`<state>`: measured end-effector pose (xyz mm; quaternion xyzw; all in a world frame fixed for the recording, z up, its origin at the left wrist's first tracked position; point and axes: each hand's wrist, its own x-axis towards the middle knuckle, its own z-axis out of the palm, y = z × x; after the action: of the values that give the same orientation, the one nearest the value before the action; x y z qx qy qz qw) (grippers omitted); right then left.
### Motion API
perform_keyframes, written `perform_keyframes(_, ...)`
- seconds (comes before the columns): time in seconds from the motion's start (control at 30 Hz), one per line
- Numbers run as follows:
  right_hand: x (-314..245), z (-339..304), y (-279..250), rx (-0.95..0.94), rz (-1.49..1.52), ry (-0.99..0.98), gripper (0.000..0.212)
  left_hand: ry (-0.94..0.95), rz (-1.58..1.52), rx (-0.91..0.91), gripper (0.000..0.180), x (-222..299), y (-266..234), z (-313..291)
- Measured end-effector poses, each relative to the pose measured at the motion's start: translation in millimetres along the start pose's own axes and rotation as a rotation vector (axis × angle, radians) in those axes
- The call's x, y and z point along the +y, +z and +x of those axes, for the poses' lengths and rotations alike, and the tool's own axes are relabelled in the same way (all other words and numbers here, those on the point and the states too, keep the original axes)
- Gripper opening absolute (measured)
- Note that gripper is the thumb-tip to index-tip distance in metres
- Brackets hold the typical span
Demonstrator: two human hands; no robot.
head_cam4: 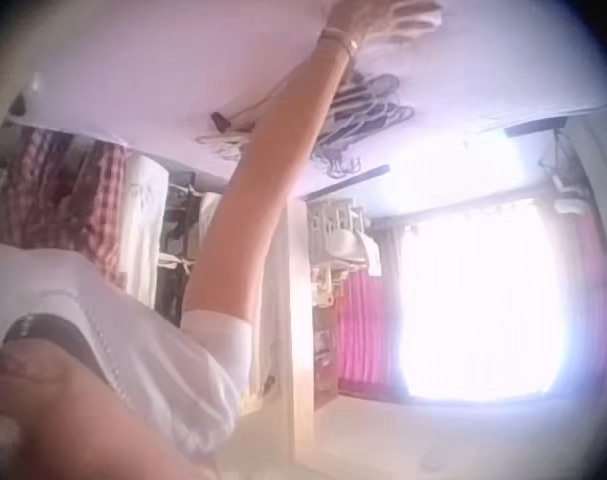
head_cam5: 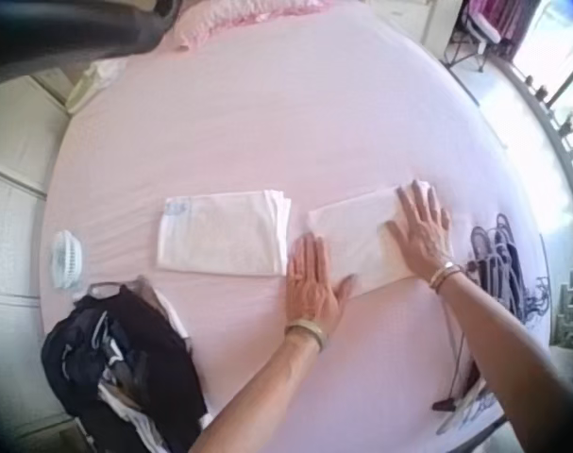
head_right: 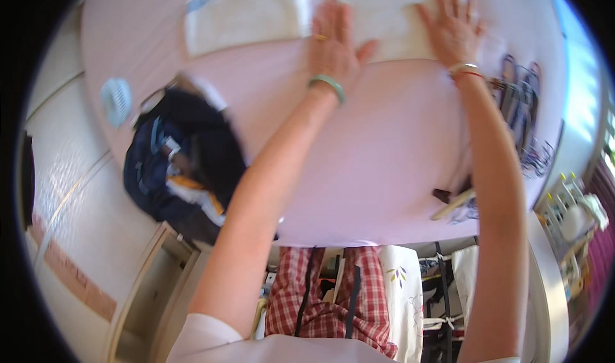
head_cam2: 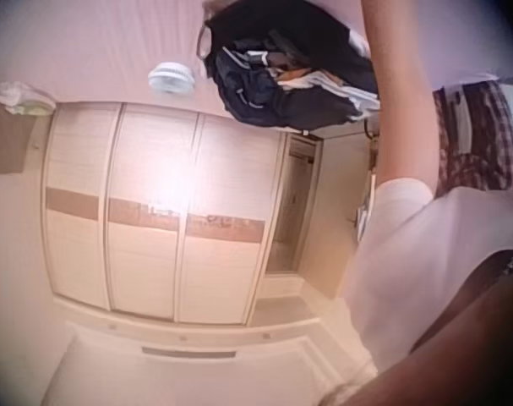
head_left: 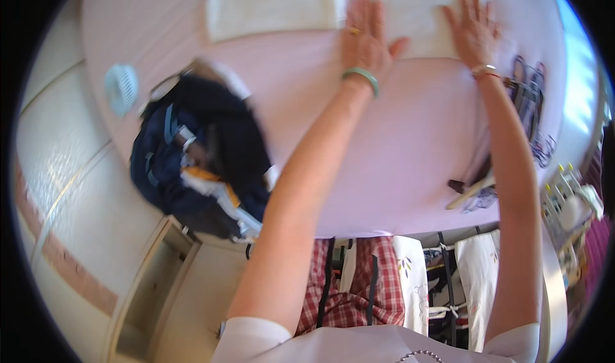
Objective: The person folds several pieces of clothing on a bed, including a black t-shirt, dark shorts, a white t-shirt, and a light-colored t-shirt. They smooth and align each item before folding it into a neat stack.
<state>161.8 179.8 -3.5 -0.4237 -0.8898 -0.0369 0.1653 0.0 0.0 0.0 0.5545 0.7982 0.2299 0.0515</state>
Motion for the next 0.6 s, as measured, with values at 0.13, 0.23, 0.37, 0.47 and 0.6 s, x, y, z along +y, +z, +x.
perform_keyframes(0.13,-39.8,-40.5,-48.8,0.051,0.096,-0.03,0.057,-0.014,0.068,-0.306,0.072,-0.1,-61.6,-111.0)
perform_keyframes(0.23,-120.2,-81.2,-108.5,-0.036,0.298,-0.091,0.053,-0.038,-0.03,-0.4,0.066,2.8,-114.2,-187.9)
perform_keyframes(0.37,-214.6,-170.7,-128.7,-0.343,0.486,-0.067,0.058,-0.147,-0.377,-0.303,0.043,11.3,-169.1,-272.4)
perform_keyframes(0.47,-274.7,-211.1,-146.9,-0.476,0.614,-0.088,0.043,-0.209,-0.317,-0.218,0.036,-15.8,-227.8,-299.5)
perform_keyframes(0.6,-348.8,-217.2,-182.4,-0.55,0.9,-0.011,0.027,-0.333,0.106,0.12,0.045,-86.8,-316.9,-298.4)
